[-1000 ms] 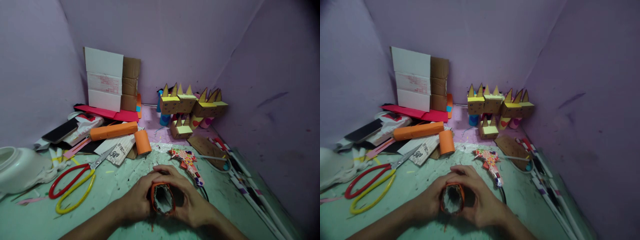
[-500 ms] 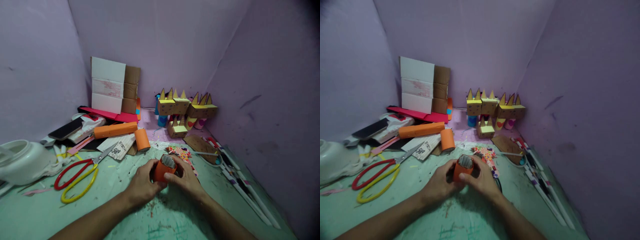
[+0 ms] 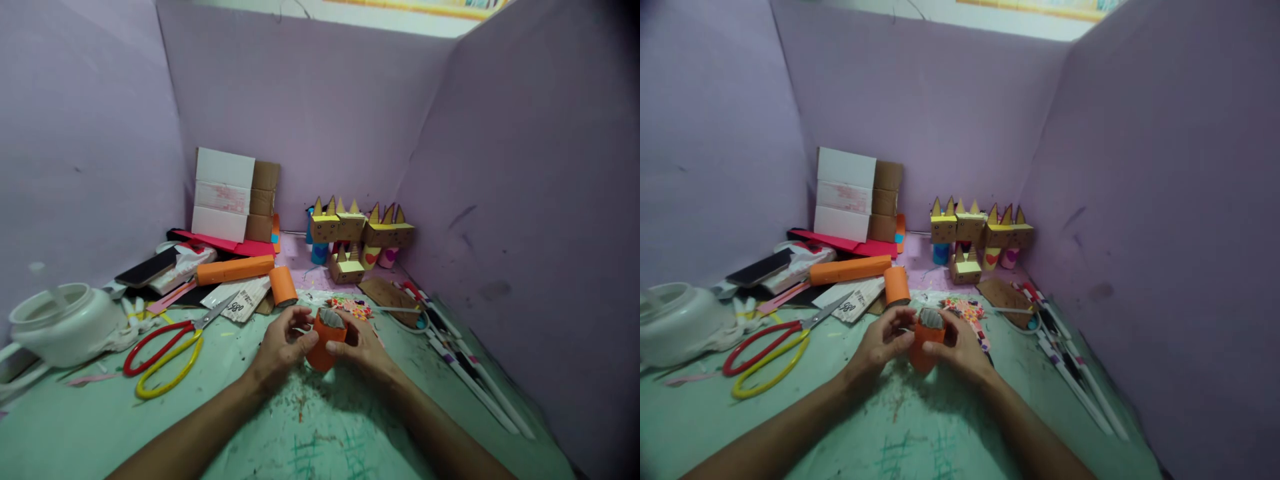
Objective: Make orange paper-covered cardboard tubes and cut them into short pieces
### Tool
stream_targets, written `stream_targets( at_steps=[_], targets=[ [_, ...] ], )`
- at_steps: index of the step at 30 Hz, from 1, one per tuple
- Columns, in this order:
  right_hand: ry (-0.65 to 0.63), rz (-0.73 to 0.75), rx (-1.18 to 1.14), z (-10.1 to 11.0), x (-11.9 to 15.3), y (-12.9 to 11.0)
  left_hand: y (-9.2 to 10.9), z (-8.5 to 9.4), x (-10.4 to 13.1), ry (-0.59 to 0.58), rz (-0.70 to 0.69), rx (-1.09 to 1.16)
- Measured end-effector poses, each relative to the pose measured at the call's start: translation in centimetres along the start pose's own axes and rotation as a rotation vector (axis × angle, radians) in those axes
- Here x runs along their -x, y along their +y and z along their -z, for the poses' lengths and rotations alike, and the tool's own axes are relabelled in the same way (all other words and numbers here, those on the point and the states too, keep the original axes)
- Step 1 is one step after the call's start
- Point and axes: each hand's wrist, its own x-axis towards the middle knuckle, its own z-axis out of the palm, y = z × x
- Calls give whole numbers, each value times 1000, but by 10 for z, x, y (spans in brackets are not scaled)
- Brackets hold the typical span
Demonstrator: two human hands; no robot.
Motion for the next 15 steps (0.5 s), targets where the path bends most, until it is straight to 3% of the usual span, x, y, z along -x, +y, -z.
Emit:
stream_targets(
  at_steps=[15],
  targets=[
    [-24, 34, 16, 2, 1, 7, 4, -2, -3, 12, 16, 141]
  ],
)
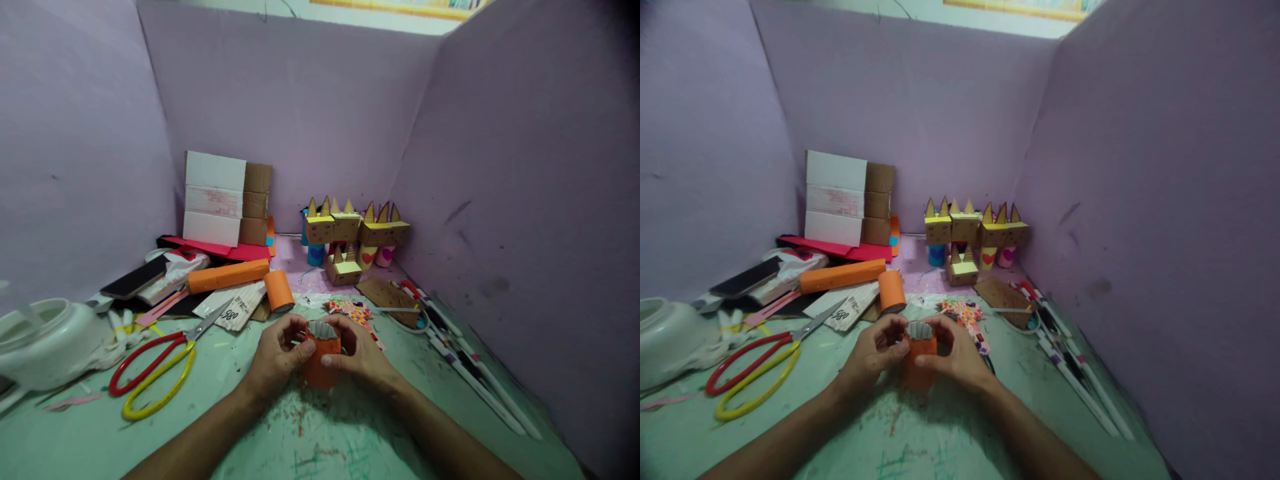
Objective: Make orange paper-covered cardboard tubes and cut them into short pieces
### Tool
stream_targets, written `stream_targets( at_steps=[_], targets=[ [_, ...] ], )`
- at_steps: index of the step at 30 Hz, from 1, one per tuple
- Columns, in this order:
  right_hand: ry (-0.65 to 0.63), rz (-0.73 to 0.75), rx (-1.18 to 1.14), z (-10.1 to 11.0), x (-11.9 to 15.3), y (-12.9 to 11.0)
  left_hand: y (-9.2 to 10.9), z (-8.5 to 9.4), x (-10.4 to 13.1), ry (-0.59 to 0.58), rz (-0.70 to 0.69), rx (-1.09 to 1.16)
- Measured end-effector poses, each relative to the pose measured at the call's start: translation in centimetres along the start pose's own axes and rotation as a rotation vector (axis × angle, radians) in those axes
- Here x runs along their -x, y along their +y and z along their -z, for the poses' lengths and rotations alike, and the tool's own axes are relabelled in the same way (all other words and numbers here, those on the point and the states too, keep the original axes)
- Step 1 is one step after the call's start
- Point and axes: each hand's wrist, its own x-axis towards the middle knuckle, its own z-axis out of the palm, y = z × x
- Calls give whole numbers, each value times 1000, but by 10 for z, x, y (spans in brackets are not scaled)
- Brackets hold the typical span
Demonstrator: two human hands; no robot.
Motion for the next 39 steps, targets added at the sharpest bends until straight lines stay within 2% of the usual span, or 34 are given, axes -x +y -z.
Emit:
stream_targets(
  at_steps=[6, 9, 12, 18, 23, 35, 39],
  targets=[
    [-29, -44, -113, 0, -2, 0, -3, 4, -3, 15, 48, 69],
    [100, -64, -148, -2, -3, -1, -2, 3, -1, -7, 52, 51],
    [258, -55, -64, -5, -6, -2, -2, -2, 2, -96, 16, -70],
    [249, -104, 65, -11, -5, -3, -4, -12, 4, -131, -27, -278],
    [113, 46, 85, -5, -2, -3, -2, -12, 6, -127, -43, -249],
    [134, 364, 389, -5, 3, -9, -2, -11, 8, -121, -179, -453],
    [146, 409, 404, -5, 3, -6, -5, -9, 8, -128, -247, -481]
  ],
)
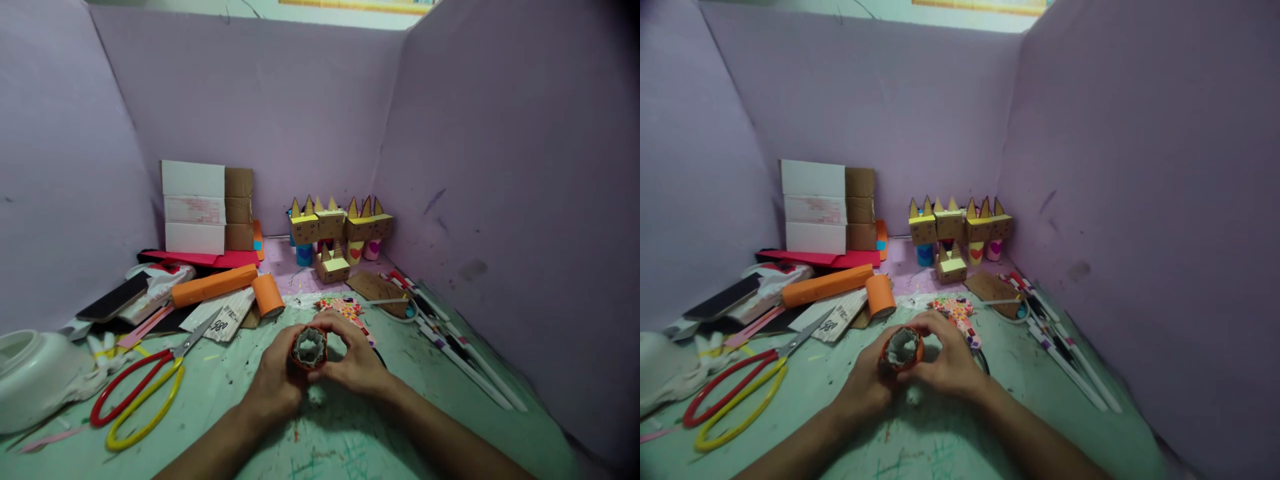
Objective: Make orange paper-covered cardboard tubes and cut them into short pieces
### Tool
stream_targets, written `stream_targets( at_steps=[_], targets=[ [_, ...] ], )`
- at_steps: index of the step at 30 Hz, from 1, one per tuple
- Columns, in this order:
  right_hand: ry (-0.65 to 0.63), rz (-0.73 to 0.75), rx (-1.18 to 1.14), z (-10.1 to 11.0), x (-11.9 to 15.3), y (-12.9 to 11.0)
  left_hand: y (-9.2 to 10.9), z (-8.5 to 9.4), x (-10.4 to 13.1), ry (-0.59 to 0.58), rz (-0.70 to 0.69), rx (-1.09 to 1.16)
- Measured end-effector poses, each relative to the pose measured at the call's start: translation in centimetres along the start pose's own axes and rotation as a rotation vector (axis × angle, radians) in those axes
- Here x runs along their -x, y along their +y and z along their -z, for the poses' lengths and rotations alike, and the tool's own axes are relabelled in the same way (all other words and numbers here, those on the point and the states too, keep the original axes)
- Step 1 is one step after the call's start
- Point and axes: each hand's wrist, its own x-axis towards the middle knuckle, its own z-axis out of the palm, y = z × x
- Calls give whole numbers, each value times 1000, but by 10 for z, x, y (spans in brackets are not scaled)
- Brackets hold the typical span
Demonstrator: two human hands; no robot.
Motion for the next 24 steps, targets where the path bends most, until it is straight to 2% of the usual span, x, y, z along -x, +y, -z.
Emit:
stream_targets(
  at_steps=[6, 10, 12, 17, 20, 24],
  targets=[
    [-7, 9, -33, 1, 0, 2, 1, 1, 0, -7, 6, 67],
    [-62, -172, -230, 4, -2, 4, 3, 4, -1, -86, 132, 373],
    [-48, -288, -351, 5, -4, 5, 2, 5, -2, -83, 170, 526],
    [116, -543, -482, 2, -7, 8, 2, 8, -5, 9, 362, 902],
    [146, -587, -490, 0, -7, 9, 7, 12, -8, 112, 474, 1053],
    [208, -585, -431, 1, -6, 8, 15, 18, -11, 265, 578, 1146]
  ],
)
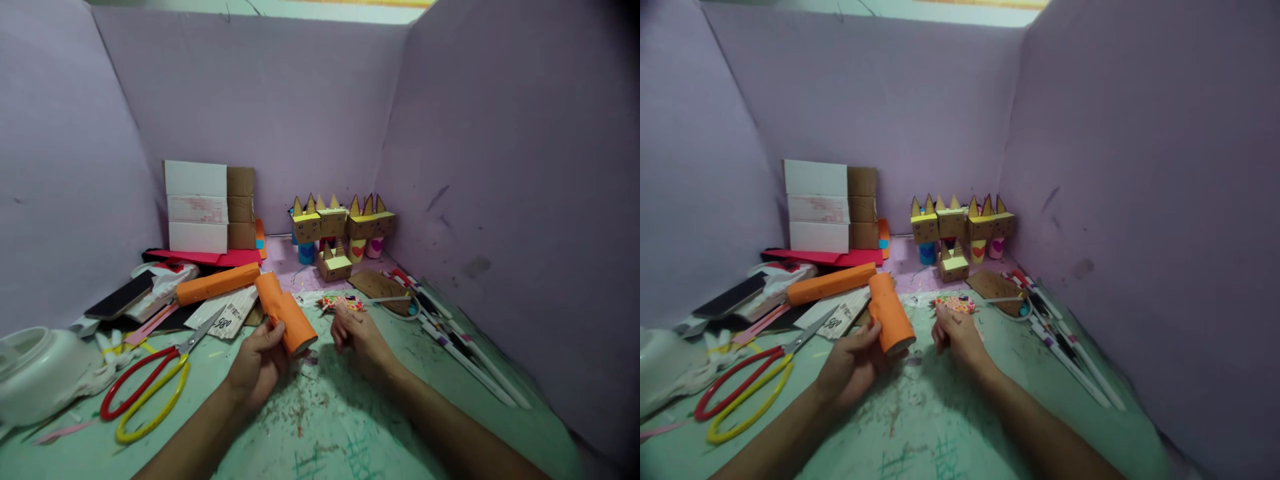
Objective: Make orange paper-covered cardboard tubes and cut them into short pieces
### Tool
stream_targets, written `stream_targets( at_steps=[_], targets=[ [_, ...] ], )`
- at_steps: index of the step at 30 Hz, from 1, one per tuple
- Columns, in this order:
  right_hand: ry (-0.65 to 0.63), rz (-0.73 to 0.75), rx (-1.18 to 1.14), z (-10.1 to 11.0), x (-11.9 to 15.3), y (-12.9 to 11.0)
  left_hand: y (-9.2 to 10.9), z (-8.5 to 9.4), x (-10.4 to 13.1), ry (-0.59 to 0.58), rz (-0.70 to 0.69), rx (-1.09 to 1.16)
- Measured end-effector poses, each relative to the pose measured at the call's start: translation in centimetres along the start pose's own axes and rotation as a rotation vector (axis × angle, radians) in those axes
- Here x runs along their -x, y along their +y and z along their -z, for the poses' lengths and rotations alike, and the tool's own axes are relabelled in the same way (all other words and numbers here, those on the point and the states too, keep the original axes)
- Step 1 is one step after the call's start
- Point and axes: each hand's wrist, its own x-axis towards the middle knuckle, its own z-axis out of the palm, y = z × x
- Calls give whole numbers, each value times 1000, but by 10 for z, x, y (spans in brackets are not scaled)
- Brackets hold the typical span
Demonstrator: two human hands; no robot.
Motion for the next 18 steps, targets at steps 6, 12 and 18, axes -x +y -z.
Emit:
stream_targets(
  at_steps=[6, 12, 18],
  targets=[
    [33, 26, 2, 4, 2, -1, 6, 0, 0, 47, 86, 31],
    [-102, -30, -40, 5, 5, -3, 2, 3, 0, -44, 20, -146],
    [-348, -8, 33, -2, 10, -4, -16, 0, 10, -234, -345, -869]
  ],
)
